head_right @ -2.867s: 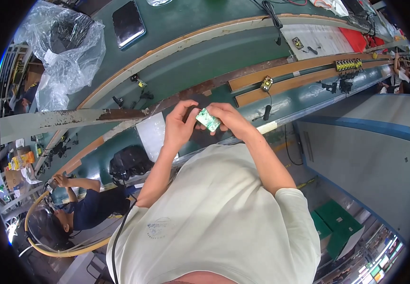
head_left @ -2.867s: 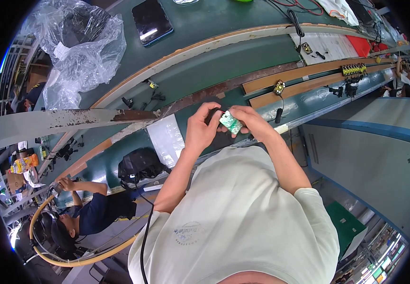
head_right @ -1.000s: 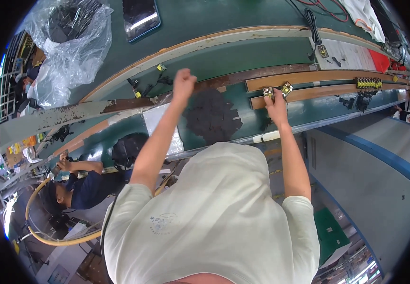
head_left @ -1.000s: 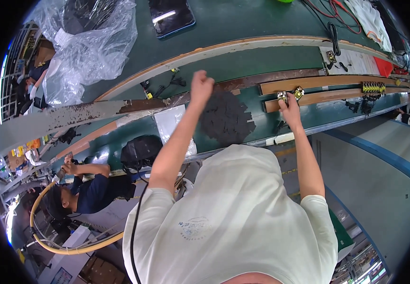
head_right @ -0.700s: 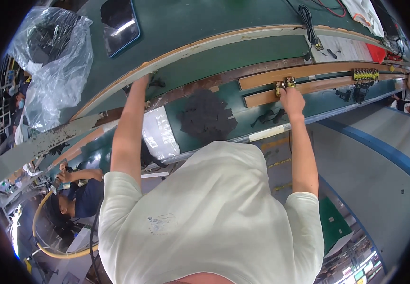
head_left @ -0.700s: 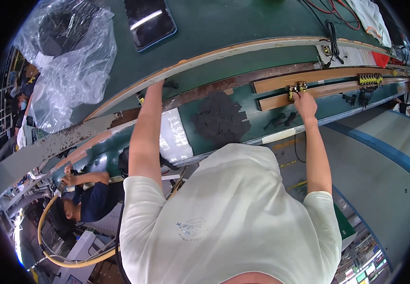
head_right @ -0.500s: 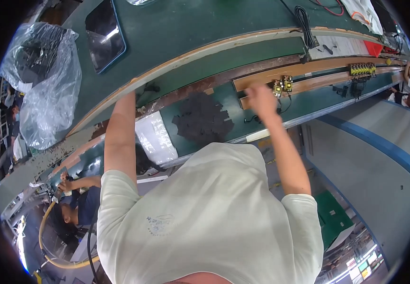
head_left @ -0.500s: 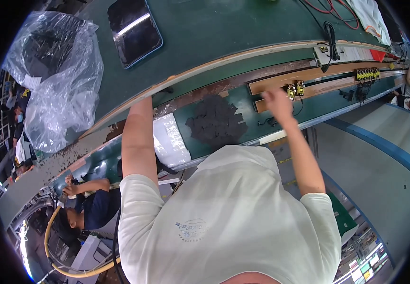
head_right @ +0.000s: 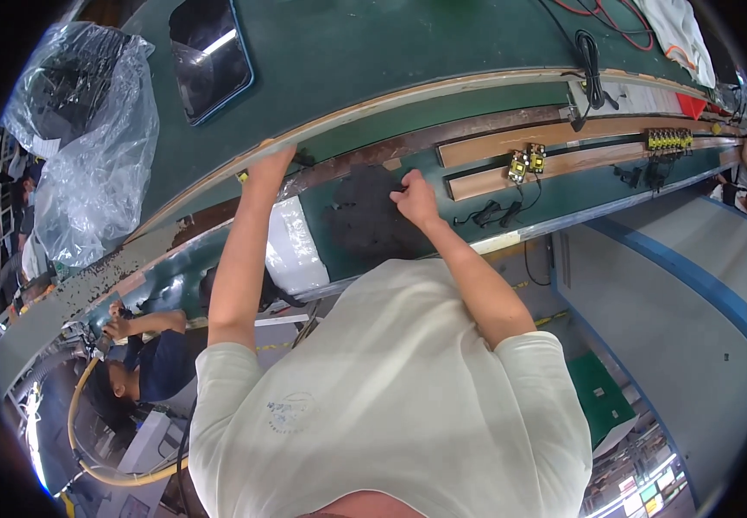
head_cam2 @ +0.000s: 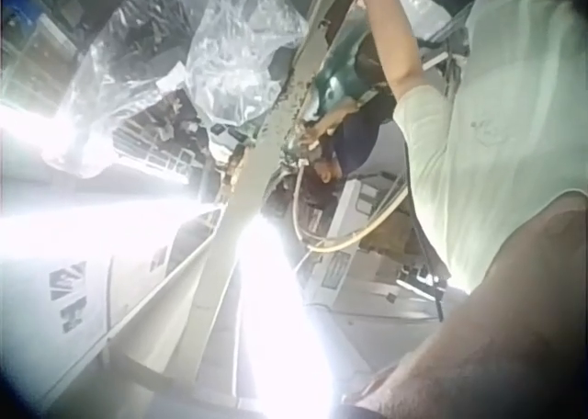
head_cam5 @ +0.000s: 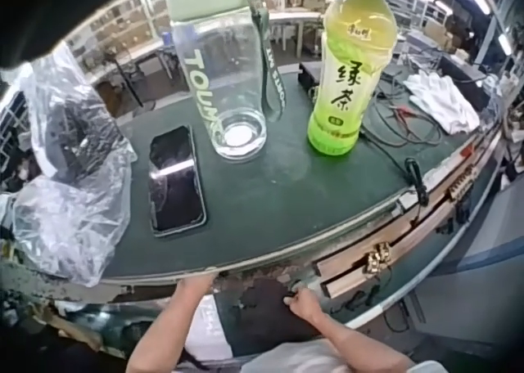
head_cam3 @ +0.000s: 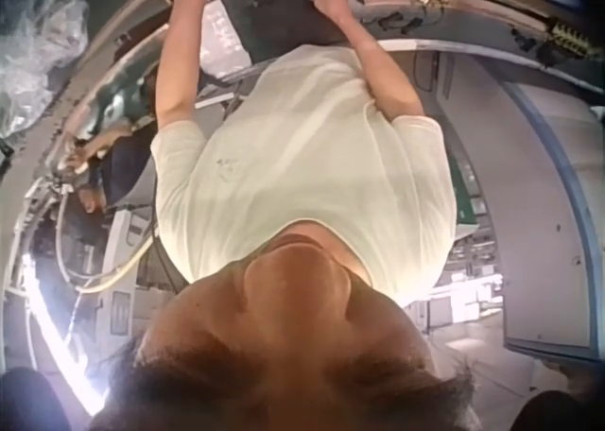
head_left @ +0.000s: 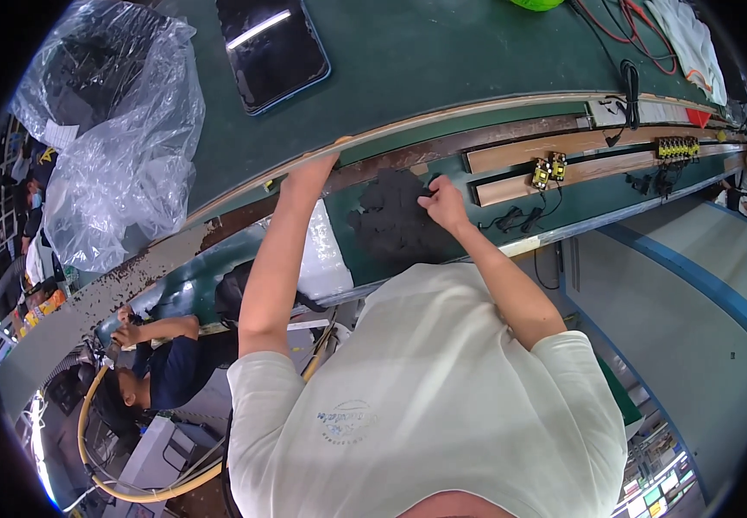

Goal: The person assembles electronic components into plastic housings on small circuit boards by hand.

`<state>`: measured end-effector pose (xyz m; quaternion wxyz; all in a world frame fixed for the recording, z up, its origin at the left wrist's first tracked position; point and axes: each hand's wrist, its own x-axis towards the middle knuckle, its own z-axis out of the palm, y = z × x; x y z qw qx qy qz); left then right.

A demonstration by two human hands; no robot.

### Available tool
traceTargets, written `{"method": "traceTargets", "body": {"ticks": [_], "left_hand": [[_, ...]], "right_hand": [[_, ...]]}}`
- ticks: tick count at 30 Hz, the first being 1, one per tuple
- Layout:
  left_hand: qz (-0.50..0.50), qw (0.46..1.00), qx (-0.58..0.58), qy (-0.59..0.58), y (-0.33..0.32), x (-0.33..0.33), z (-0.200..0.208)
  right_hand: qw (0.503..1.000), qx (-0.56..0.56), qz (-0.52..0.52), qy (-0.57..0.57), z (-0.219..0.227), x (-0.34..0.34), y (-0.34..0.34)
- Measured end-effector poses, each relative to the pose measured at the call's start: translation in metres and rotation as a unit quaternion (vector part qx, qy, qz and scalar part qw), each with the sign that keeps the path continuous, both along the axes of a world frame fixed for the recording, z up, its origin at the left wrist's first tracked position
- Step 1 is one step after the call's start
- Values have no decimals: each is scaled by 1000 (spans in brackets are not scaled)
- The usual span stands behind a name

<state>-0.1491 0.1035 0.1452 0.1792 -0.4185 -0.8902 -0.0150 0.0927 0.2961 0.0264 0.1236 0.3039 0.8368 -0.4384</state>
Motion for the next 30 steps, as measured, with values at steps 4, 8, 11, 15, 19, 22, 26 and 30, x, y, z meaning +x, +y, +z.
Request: {"method": "traceTargets", "body": {"ticks": [4, 8, 11, 15, 19, 22, 26, 30], "left_hand": [[99, 965, 159, -181, -7, 29, 30], [221, 640, 470, -567, 15, 59, 48], [220, 419, 500, -725, 11, 95, 35], [154, 427, 458, -765, 24, 139, 45], [127, 426, 454, -772, 32, 157, 65], [99, 433, 449, -776, 39, 167, 91], [69, 493, 415, -761, 43, 175, 108], [27, 508, 367, -779, 36, 178, 121]], "right_hand": [[992, -26, -62, 104, -8, 23, 15], [984, -79, -86, 132, 5, 38, 19], [975, -166, -117, 88, 53, 37, 21], [916, -292, -255, 100, 132, 25, 13], [919, -304, -221, 120, 180, 18, 8], [907, -294, -179, 241, 193, 13, 0], [943, -65, -92, 312, 212, 12, -11], [905, 101, -68, 408, 232, 14, 3]]}}
